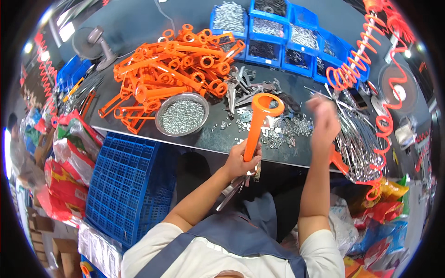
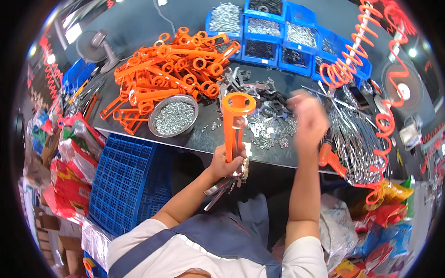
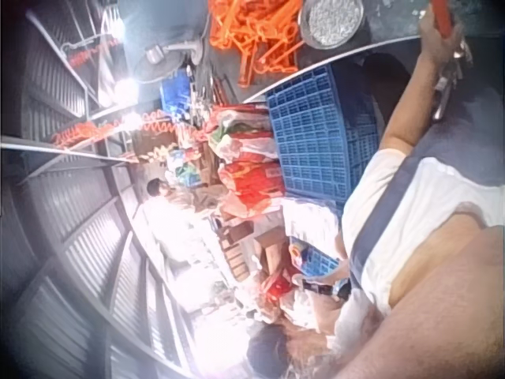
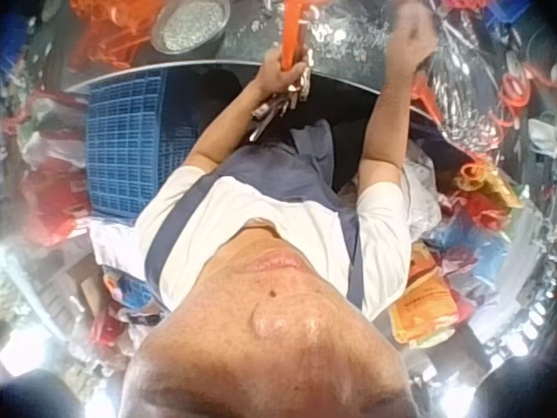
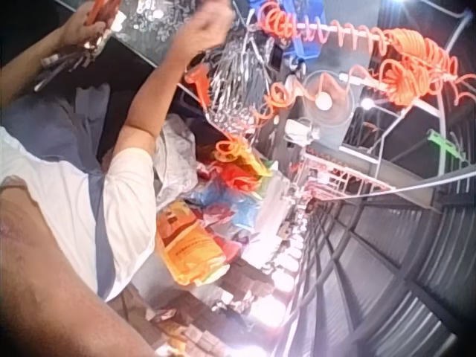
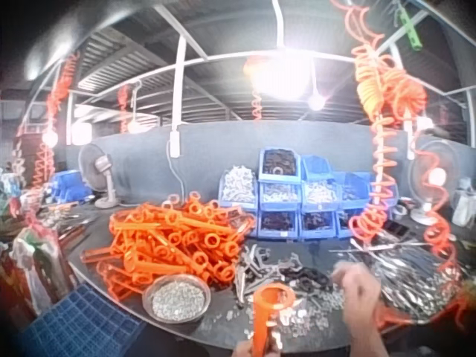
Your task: The person assembles orange plastic parts and metal brackets using screws and washers, driving the fasteners with a power screwdriver and a pneumatic tool at a workbench.
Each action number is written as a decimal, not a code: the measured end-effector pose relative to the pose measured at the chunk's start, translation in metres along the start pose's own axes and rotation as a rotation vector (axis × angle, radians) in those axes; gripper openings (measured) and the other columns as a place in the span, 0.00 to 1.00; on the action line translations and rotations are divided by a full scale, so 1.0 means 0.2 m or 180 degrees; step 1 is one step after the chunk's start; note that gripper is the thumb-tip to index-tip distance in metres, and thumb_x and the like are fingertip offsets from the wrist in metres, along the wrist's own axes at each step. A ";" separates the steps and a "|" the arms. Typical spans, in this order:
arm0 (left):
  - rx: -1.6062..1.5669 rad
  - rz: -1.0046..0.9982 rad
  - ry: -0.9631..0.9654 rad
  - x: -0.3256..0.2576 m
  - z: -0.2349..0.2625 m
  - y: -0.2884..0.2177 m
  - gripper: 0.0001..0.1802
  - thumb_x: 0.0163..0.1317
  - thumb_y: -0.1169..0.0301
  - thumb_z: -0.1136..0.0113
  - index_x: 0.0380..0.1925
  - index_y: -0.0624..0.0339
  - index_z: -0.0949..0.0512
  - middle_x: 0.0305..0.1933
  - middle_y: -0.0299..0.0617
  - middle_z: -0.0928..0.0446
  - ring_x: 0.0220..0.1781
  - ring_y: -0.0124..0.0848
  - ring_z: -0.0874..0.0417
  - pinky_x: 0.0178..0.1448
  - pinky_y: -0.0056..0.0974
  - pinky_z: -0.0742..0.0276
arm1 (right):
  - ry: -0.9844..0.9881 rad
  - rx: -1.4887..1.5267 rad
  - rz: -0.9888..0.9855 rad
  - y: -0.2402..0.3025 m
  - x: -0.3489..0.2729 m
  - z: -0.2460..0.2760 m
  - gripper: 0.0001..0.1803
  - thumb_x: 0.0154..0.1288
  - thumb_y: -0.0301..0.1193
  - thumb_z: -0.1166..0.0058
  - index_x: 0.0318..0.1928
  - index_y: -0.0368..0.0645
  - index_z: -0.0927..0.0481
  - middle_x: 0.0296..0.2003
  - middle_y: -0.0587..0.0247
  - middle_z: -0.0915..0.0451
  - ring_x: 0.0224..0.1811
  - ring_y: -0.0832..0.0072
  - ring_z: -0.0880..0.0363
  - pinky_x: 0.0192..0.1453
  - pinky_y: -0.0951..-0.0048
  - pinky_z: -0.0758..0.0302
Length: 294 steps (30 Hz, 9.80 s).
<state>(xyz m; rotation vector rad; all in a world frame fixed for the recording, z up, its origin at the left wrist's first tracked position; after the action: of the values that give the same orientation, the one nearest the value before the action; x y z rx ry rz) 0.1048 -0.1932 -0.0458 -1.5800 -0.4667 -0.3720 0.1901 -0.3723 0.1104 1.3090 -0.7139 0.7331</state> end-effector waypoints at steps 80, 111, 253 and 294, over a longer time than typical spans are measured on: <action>0.0152 -0.0074 -0.0058 -0.02 -0.01 -0.02 0.18 0.51 0.81 0.39 0.43 0.64 0.30 0.29 0.36 0.26 0.31 0.22 0.25 0.37 0.29 0.26 | 0.0201 0.0795 -0.1080 -0.68 -0.46 -0.11 0.12 0.56 0.16 0.48 0.41 0.36 0.30 0.28 0.64 0.25 0.26 0.80 0.25 0.31 0.77 0.25; -0.0335 0.0133 0.0111 0.00 -0.02 0.04 0.16 0.54 0.82 0.40 0.43 0.65 0.30 0.32 0.36 0.26 0.32 0.21 0.25 0.38 0.29 0.26 | 0.1344 0.1542 -0.0876 0.44 0.24 -0.59 0.08 0.59 0.20 0.48 0.40 0.36 0.30 0.24 0.61 0.26 0.24 0.75 0.24 0.27 0.75 0.27; -0.0111 0.0884 -0.0813 -0.39 0.19 -0.29 0.19 0.59 0.80 0.42 0.52 0.67 0.31 0.49 0.43 0.25 0.52 0.26 0.24 0.56 0.31 0.29 | 0.0913 0.1228 -0.1399 0.19 -0.81 -0.48 0.07 0.52 0.14 0.42 0.33 0.33 0.22 0.37 0.60 0.24 0.33 0.81 0.24 0.32 0.82 0.27; -0.1489 0.1235 -0.2011 -0.62 0.52 -0.13 0.09 0.53 0.84 0.53 0.33 0.62 0.31 0.35 0.51 0.21 0.38 0.34 0.19 0.49 0.38 0.23 | 0.3148 -0.1857 0.0048 -0.78 -0.39 -0.99 0.12 0.52 0.23 0.47 0.39 0.43 0.20 0.39 0.51 0.22 0.46 0.53 0.25 0.48 0.58 0.27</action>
<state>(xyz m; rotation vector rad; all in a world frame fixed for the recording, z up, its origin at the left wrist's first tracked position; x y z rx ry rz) -0.0199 -0.0979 -0.0924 -2.1973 -0.5577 0.3592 0.2806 -0.1979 -0.0671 0.3086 -0.0942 0.9673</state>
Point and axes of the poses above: each hand's wrist, its own x-axis towards the middle knuckle, its own z-axis out of the back of the hand, y = z × x, the point moved 8 cm from there along x, towards the middle knuckle
